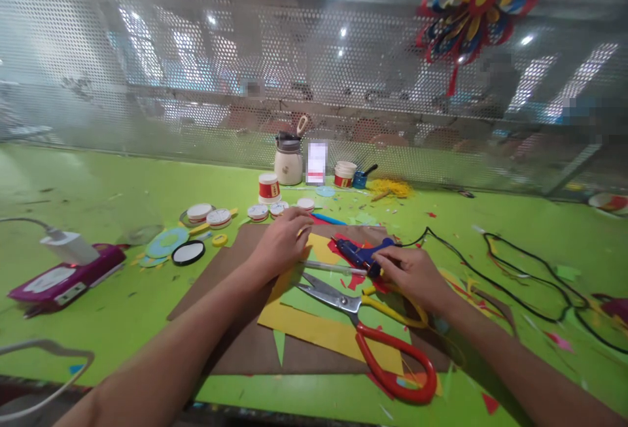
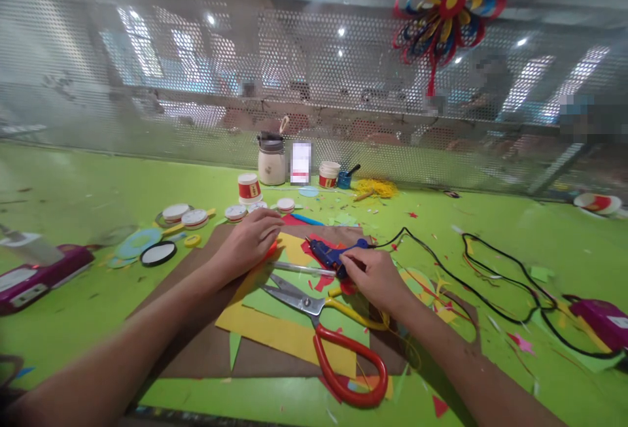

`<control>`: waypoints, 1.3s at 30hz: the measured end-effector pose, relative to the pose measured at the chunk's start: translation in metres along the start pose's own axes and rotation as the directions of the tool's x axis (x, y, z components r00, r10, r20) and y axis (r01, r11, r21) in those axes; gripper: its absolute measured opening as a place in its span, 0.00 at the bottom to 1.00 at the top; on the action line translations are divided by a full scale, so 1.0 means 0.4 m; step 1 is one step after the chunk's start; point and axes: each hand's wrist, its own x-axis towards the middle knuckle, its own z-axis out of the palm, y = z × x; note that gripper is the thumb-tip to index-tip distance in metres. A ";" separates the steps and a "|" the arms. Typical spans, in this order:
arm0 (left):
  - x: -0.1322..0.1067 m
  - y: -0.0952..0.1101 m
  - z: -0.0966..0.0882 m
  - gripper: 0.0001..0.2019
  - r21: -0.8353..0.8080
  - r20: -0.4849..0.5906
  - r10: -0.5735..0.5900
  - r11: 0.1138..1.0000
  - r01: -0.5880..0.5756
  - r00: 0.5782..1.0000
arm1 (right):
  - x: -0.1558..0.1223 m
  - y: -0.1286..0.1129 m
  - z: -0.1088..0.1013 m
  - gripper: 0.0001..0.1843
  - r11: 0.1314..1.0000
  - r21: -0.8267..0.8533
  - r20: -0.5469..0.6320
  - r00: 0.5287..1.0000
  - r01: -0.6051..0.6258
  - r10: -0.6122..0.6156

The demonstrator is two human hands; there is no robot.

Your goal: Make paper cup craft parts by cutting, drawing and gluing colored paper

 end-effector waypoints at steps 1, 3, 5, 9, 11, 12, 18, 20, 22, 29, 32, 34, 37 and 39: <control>0.000 0.002 0.001 0.11 -0.004 0.011 0.003 1.000 -0.003 1.000 | 0.001 0.002 -0.001 0.12 1.000 -0.002 0.000 1.000 0.003 -0.003; -0.001 0.007 0.003 0.11 -0.007 0.030 0.002 1.000 -0.002 1.000 | 0.002 0.005 -0.001 0.13 1.000 -0.006 0.002 1.000 0.013 -0.013; -0.001 0.011 0.004 0.10 -0.008 0.046 -0.004 1.000 0.004 0.999 | 0.002 0.006 -0.002 0.13 1.000 -0.012 0.009 1.000 0.025 -0.025; -0.002 0.020 0.004 0.10 -0.010 0.071 -0.017 1.000 0.018 0.997 | 0.000 0.006 -0.008 0.12 0.999 -0.021 0.031 0.999 0.044 -0.044; -0.002 0.024 0.004 0.10 -0.014 0.082 -0.021 1.000 0.022 0.996 | 0.001 0.010 -0.014 0.11 0.997 -0.040 0.035 0.997 0.064 -0.062; -0.002 0.025 0.004 0.10 -0.015 0.086 -0.024 1.000 0.026 0.996 | 0.001 0.013 -0.018 0.11 0.995 -0.062 0.030 0.997 0.079 -0.077; -0.003 0.020 0.016 0.12 -0.013 0.071 -0.080 0.997 0.081 0.994 | 0.010 0.042 -0.026 0.12 0.980 -0.168 -0.021 0.994 0.106 -0.111; -0.003 0.014 0.022 0.12 -0.017 0.057 -0.100 0.995 0.101 0.993 | 0.013 0.056 -0.024 0.13 0.977 -0.186 -0.042 0.993 0.100 -0.109; -0.004 0.007 0.025 0.13 -0.021 0.037 -0.118 0.993 0.119 0.992 | 0.017 0.070 -0.020 0.12 0.975 -0.206 -0.073 0.992 0.089 -0.106; -0.008 -0.020 0.022 0.14 -0.017 -0.040 -0.155 0.988 0.154 0.987 | 0.031 0.092 -0.013 0.12 0.969 -0.240 -0.189 0.976 0.057 -0.104; -0.011 -0.027 0.022 0.12 -0.016 -0.037 -0.142 0.990 0.141 0.989 | 0.032 0.083 -0.011 0.11 0.969 -0.239 -0.208 0.971 0.064 -0.115; -0.012 -0.028 0.022 0.13 -0.014 -0.036 -0.136 0.991 0.136 0.990 | 0.031 0.078 -0.010 0.11 0.969 -0.236 -0.209 0.970 0.070 -0.122; -0.012 -0.027 0.024 0.13 -0.005 -0.029 -0.134 0.991 0.134 0.991 | 0.027 0.073 -0.011 0.11 0.971 -0.222 -0.201 0.970 0.093 -0.139; -0.011 -0.024 0.025 0.13 0.003 -0.011 -0.133 0.991 0.133 0.991 | 0.025 0.067 -0.013 0.11 0.972 -0.204 -0.196 0.968 0.118 -0.158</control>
